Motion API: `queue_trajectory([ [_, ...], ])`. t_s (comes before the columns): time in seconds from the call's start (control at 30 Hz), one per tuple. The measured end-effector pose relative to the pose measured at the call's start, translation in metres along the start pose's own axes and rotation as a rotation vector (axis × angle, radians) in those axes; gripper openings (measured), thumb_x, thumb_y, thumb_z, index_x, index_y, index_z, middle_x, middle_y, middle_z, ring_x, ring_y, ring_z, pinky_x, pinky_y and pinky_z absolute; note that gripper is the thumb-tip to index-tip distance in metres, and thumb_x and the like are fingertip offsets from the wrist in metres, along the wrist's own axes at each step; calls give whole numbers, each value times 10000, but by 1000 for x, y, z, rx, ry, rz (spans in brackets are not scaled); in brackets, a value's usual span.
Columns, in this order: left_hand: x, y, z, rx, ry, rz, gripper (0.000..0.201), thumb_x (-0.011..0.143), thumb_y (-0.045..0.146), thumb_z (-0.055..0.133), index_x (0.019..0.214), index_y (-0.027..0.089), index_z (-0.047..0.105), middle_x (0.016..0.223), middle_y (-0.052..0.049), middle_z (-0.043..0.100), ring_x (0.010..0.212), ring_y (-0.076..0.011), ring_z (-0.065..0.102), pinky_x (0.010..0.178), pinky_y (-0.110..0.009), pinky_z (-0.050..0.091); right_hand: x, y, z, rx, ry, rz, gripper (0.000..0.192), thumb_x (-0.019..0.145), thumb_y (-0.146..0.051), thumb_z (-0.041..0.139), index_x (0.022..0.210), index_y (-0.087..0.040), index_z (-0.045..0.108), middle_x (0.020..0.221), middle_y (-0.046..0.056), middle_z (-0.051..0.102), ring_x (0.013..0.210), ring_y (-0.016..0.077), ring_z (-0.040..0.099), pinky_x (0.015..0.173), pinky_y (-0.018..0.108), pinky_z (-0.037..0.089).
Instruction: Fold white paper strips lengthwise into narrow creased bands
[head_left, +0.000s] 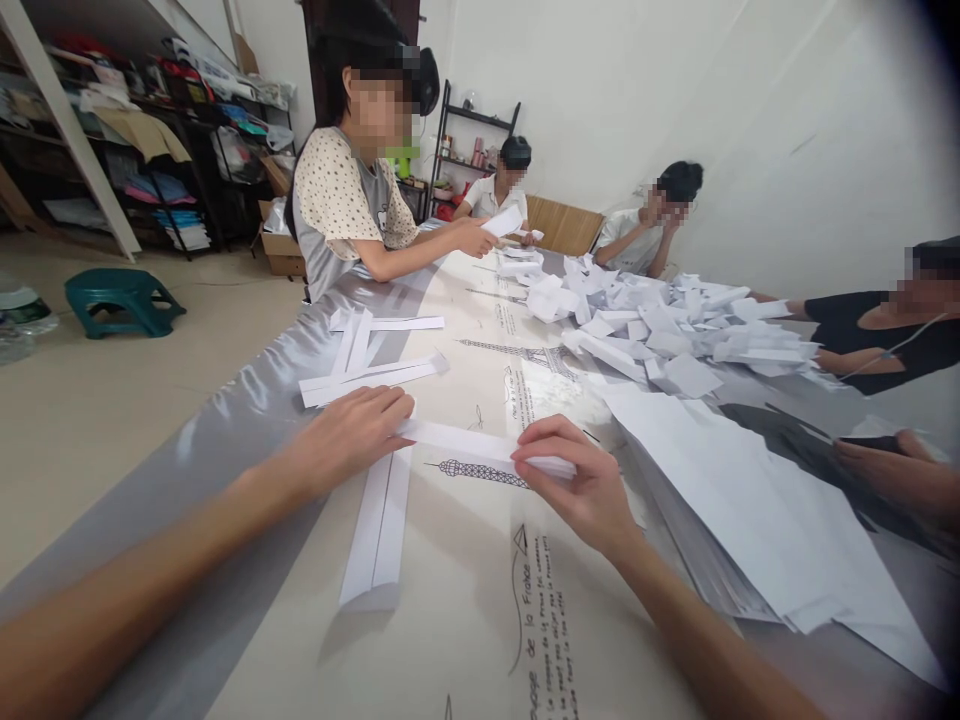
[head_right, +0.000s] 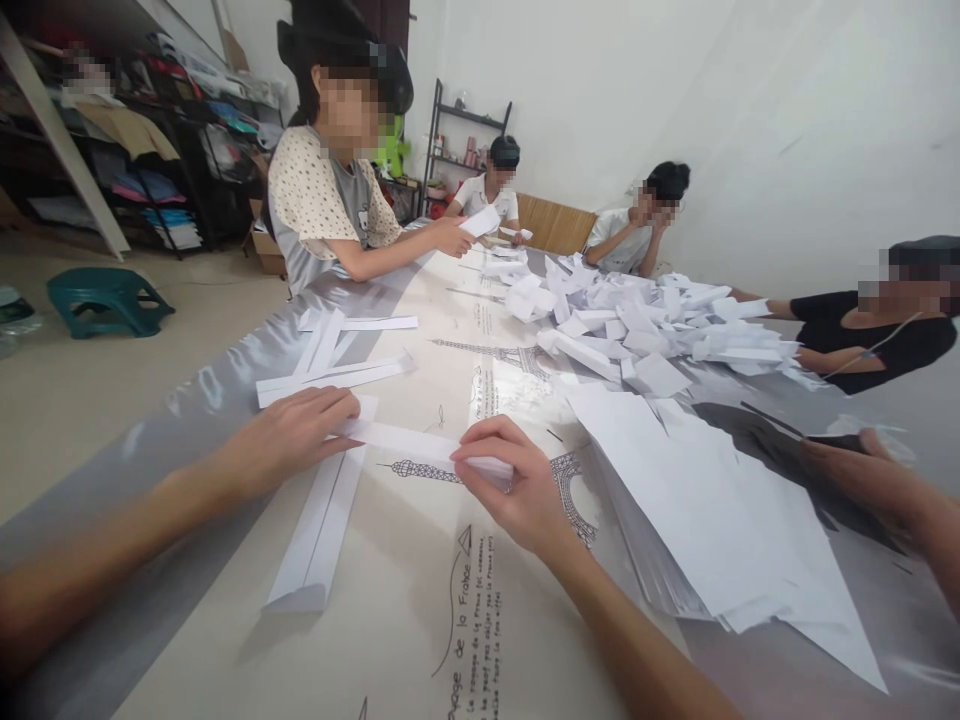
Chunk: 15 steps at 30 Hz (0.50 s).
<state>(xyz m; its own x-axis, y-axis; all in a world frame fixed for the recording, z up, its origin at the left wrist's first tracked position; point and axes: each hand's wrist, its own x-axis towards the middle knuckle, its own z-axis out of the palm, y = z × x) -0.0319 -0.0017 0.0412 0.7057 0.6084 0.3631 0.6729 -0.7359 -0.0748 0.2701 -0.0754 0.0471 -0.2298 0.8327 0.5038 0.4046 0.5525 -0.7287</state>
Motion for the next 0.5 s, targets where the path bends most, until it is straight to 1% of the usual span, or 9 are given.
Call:
queue_trajectory([
  [0.1, -1, -2, -2, -55, 21, -12, 470, 1078, 571, 271, 908, 201, 506, 862, -39, 598, 755, -211, 571, 676, -311, 390, 0, 2, 0, 6, 50, 44, 133, 913, -243, 684, 1001, -320, 746, 1073, 50, 644, 990, 245, 632, 862, 450, 543],
  [0.2, -2, -3, -1, -85, 11, -21, 528, 1058, 633, 227, 885, 207, 487, 811, -24, 585, 707, -203, 561, 634, -296, 338, 1, 3, 0, 38, 103, 91, 234, 899, -255, 706, 1123, -322, 714, 1134, 58, 638, 1073, 258, 603, 886, 450, 535],
  [0.3, -3, -4, -1, -136, -4, -49, 538, 1043, 668, 249, 901, 212, 498, 776, -11, 579, 682, -198, 556, 627, -287, 313, 1, 2, -1, 59, 125, 167, 234, 890, -279, 725, 1121, -318, 710, 1130, 49, 641, 1069, 257, 595, 843, 429, 544],
  [0.37, -3, -6, -4, -185, -25, -84, 531, 1027, 690, 295, 937, 217, 521, 752, -2, 572, 673, -196, 553, 634, -282, 313, 2, 2, -3, 64, 159, 231, 299, 872, -314, 749, 1167, -321, 697, 1112, 46, 639, 1026, 254, 605, 758, 394, 557],
  [0.4, -3, -7, -6, -221, -53, -104, 517, 1021, 691, 328, 962, 221, 535, 736, 4, 568, 667, -195, 551, 636, -279, 314, 2, 2, -4, 74, 181, 268, 377, 859, -334, 765, 1224, -329, 674, 1106, 46, 634, 972, 245, 614, 691, 371, 556],
  [0.47, -3, -9, -12, -331, -147, -151, 461, 1002, 671, 422, 1013, 232, 563, 721, 16, 569, 660, -188, 551, 628, -267, 318, 2, 2, -5, 128, 217, 348, 554, 828, -370, 794, 1346, -354, 598, 1111, 47, 622, 819, 211, 617, 542, 319, 511],
  [0.5, -3, -10, -15, -400, -200, -175, 433, 986, 655, 474, 1029, 236, 577, 724, 19, 576, 660, -183, 552, 619, -260, 320, 3, 2, -5, 165, 226, 384, 604, 818, -382, 802, 1376, -358, 572, 1117, 50, 619, 754, 193, 609, 498, 303, 484],
])
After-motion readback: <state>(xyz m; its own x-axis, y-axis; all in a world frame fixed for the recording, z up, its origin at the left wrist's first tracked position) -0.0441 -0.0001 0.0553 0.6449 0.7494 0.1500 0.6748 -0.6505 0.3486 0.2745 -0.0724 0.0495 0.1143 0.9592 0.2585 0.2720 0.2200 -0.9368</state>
